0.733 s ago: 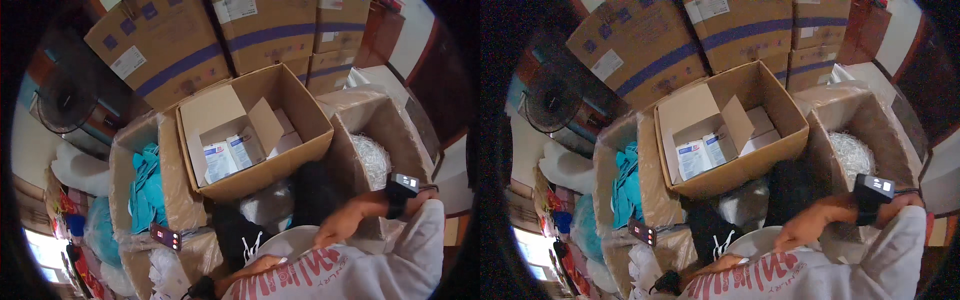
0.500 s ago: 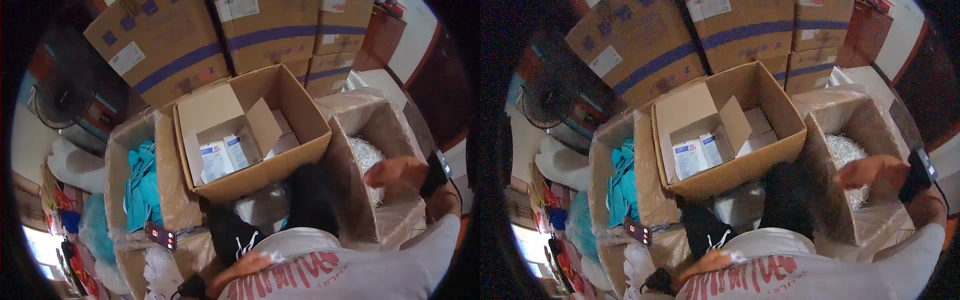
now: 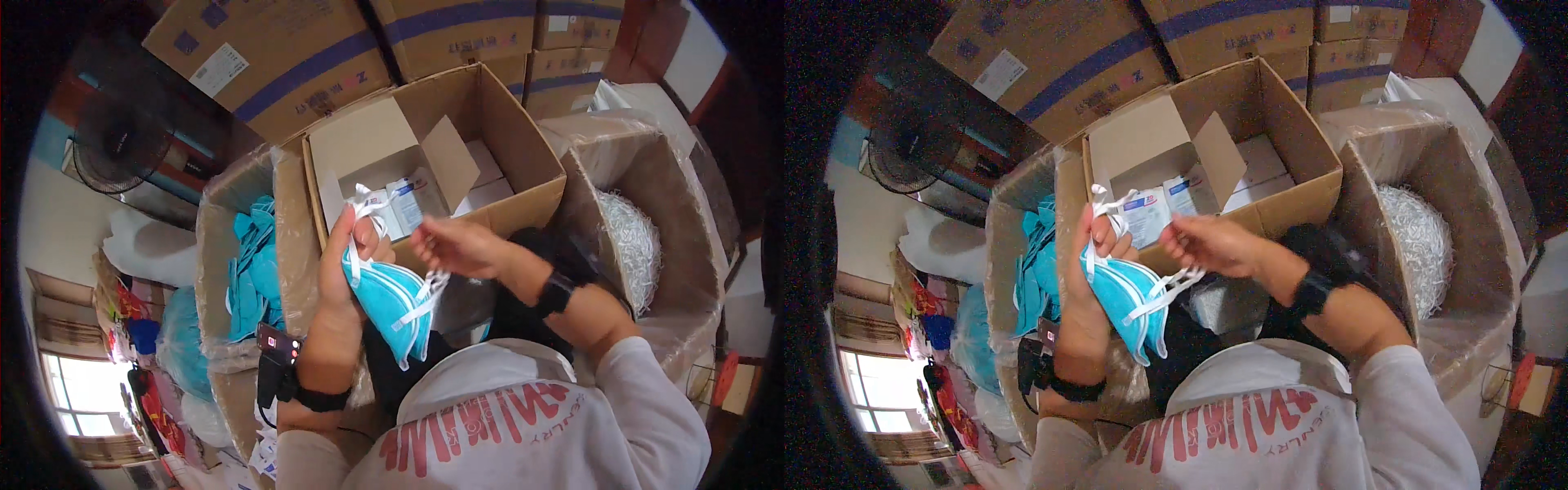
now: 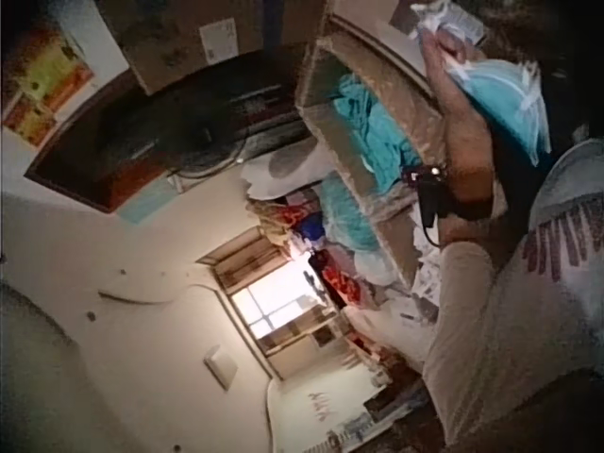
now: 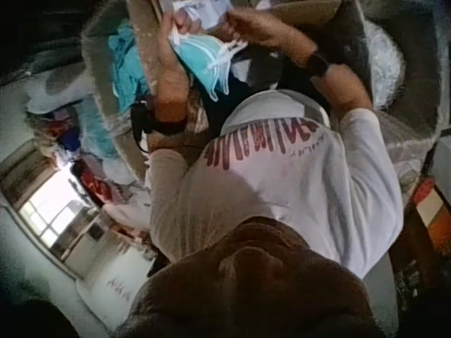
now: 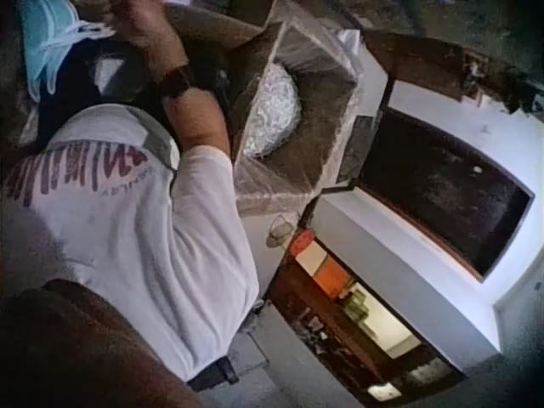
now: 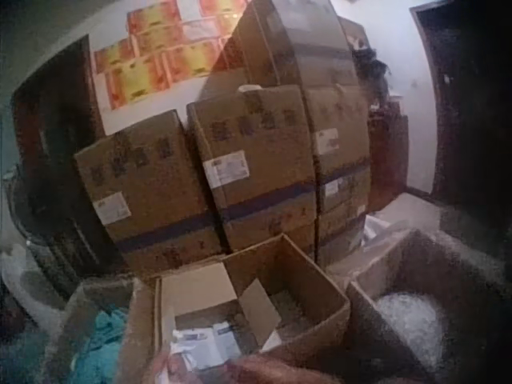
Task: Unpacking teal face masks from individual plastic wrappers and placing them into a sorting bin.
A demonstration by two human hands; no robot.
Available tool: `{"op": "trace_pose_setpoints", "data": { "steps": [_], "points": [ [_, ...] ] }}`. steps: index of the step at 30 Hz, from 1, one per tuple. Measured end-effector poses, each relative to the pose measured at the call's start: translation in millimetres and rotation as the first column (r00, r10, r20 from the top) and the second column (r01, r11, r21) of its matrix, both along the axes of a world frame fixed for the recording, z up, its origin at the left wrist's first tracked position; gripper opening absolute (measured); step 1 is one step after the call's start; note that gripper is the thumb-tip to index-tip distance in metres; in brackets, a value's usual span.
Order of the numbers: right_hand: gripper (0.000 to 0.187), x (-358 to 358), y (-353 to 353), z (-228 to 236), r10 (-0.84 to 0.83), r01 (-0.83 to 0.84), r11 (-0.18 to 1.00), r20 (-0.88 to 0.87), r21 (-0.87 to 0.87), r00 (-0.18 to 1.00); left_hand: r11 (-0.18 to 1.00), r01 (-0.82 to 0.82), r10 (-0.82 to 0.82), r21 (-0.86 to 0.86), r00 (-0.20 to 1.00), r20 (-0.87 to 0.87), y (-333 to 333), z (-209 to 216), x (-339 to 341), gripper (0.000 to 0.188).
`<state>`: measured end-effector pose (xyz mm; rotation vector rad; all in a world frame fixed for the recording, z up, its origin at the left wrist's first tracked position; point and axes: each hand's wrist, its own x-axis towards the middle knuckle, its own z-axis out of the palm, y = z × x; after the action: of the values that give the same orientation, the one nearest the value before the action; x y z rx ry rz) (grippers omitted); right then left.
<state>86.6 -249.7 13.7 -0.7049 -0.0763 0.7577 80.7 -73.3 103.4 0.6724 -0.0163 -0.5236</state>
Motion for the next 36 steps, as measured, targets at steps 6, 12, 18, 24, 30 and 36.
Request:
{"op": "trace_pose_setpoints", "data": {
  "steps": [6, 12, 18, 24, 30, 36],
  "points": [
    [0.038, -35, 48, -18, 0.414, -0.404, 0.909, -0.113, 0.097, 0.903, 0.997, -0.077, 0.077, 0.02, 0.997, 0.016, 14, 13, 10, 0.034],
    [0.059, -56, 36, -14, 0.502, -0.476, 0.845, -0.055, 0.243, 0.863, 0.978, -0.208, 0.205, 0.037, 0.976, 0.07, 46, 19, 24, 0.029],
    [0.052, -67, 17, -14, 0.352, -0.353, 0.931, 0.022, 0.091, 0.936, 0.951, -0.292, 0.278, 0.102, 0.952, 0.131, 80, 6, 33, 0.026],
    [0.031, -69, -6, -13, 0.35, -0.353, 0.929, 0.043, 0.115, 0.936, 0.786, -0.533, 0.517, 0.312, 0.844, 0.14, 97, 12, 24, 0.021],
    [0.028, -59, -30, -11, 0.417, -0.403, 0.891, 0.026, -0.212, 0.909, 0.185, -0.58, 0.179, 0.793, 0.813, 0.553, 129, 4, 8, 0.026],
    [0.025, -56, -20, 3, 0.458, -0.103, 0.805, 0.503, -0.584, 0.733, -0.099, -0.383, -0.359, 0.918, 0.874, 0.326, 85, -31, -32, 0.024]
  ]
}}
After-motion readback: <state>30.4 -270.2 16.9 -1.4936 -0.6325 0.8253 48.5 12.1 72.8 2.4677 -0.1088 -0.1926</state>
